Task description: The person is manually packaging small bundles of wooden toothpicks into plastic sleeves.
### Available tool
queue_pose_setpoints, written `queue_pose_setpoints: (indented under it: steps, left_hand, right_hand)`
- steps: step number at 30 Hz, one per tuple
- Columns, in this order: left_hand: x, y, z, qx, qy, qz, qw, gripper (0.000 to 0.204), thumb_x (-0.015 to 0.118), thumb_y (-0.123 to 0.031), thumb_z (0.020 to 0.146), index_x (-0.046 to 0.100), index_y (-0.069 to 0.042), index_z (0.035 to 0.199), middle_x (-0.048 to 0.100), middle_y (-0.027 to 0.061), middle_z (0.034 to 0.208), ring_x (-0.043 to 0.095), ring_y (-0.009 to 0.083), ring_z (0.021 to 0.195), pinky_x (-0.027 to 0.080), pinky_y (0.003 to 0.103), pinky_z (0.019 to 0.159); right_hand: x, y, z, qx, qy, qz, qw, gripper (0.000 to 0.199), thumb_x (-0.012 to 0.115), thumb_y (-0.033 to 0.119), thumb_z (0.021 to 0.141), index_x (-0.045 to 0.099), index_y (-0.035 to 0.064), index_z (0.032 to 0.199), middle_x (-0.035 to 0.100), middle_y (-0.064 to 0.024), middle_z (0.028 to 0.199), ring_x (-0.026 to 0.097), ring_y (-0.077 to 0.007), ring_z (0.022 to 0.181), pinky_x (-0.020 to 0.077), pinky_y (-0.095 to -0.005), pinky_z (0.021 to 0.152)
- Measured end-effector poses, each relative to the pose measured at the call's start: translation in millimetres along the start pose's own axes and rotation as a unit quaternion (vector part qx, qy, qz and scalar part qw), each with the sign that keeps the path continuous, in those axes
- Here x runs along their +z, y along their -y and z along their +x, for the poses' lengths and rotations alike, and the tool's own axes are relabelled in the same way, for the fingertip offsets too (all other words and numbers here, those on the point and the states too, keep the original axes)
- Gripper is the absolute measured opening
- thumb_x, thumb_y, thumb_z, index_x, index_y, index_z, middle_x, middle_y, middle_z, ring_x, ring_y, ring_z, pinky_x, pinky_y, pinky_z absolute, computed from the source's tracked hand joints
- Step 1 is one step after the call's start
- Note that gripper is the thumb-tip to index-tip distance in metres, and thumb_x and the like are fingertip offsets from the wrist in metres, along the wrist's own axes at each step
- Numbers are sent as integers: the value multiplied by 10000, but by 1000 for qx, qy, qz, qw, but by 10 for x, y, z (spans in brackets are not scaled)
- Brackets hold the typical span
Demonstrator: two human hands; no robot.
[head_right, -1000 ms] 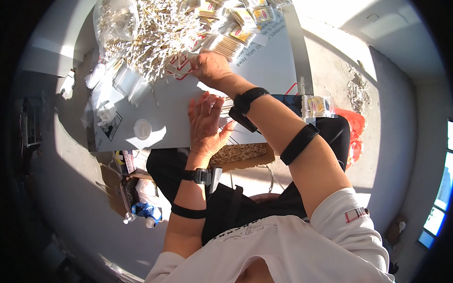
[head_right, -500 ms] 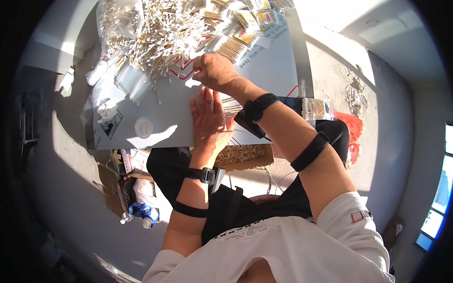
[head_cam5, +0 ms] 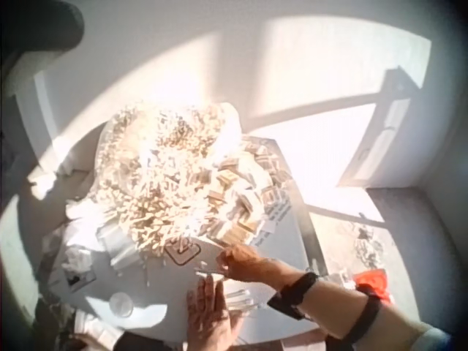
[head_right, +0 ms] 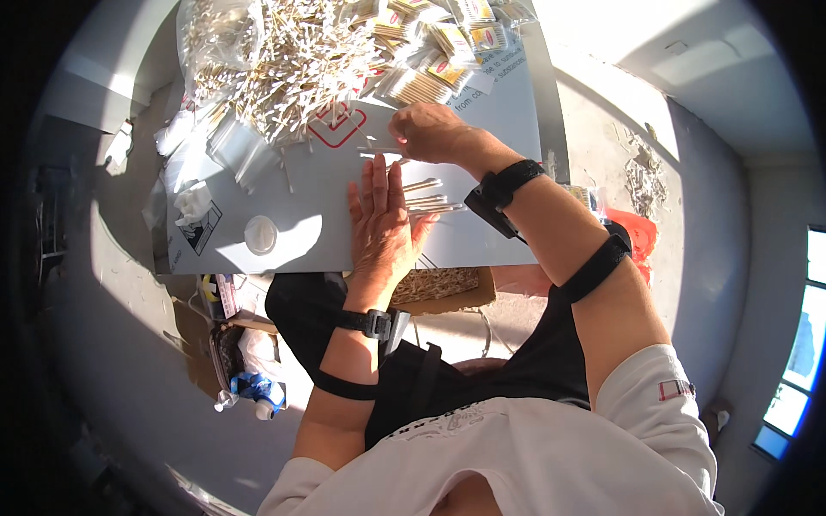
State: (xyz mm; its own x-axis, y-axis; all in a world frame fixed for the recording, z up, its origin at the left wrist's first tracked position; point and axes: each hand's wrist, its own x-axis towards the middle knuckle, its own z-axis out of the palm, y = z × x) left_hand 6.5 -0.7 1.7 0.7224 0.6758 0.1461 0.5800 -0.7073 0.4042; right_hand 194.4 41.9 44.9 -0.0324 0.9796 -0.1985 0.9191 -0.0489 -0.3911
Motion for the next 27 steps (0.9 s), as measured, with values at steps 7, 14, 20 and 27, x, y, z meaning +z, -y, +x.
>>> queue_pose_setpoints:
  steps: [7,14,20,27]
  left_hand:
    - [27,16,1,10,-13,6,1000,845,650,-462,832,335,48,1428,270,205,1521,228,324,1435,143,545,1159]
    - [28,19,-2,16,-16,12,1000,864,659,-445,824,307,49,1440,271,193,1527,221,313,1441,145,554,1159]
    - [-15,7,4,5,32,16,999,855,652,-407,833,262,20,1463,255,166,1545,194,303,1454,101,528,1177]
    - [17,15,6,20,1,23,1000,849,642,-450,833,312,41,1442,287,192,1523,223,306,1443,141,545,1163]
  right_hand:
    - [-78,63,16,-17,17,-24,999,116,686,138,778,631,36,773,637,-127,777,635,-322,792,498,-408,678]
    - [120,254,304,92,-91,51,990,197,718,226,733,639,45,730,646,-136,750,639,-327,750,506,-409,663]
    - [190,332,391,107,-96,88,986,199,639,212,714,679,24,767,672,-205,771,668,-369,800,536,-430,725]
    - [165,300,554,170,-147,60,973,214,618,202,753,685,16,835,680,-232,850,670,-378,862,536,-435,787]
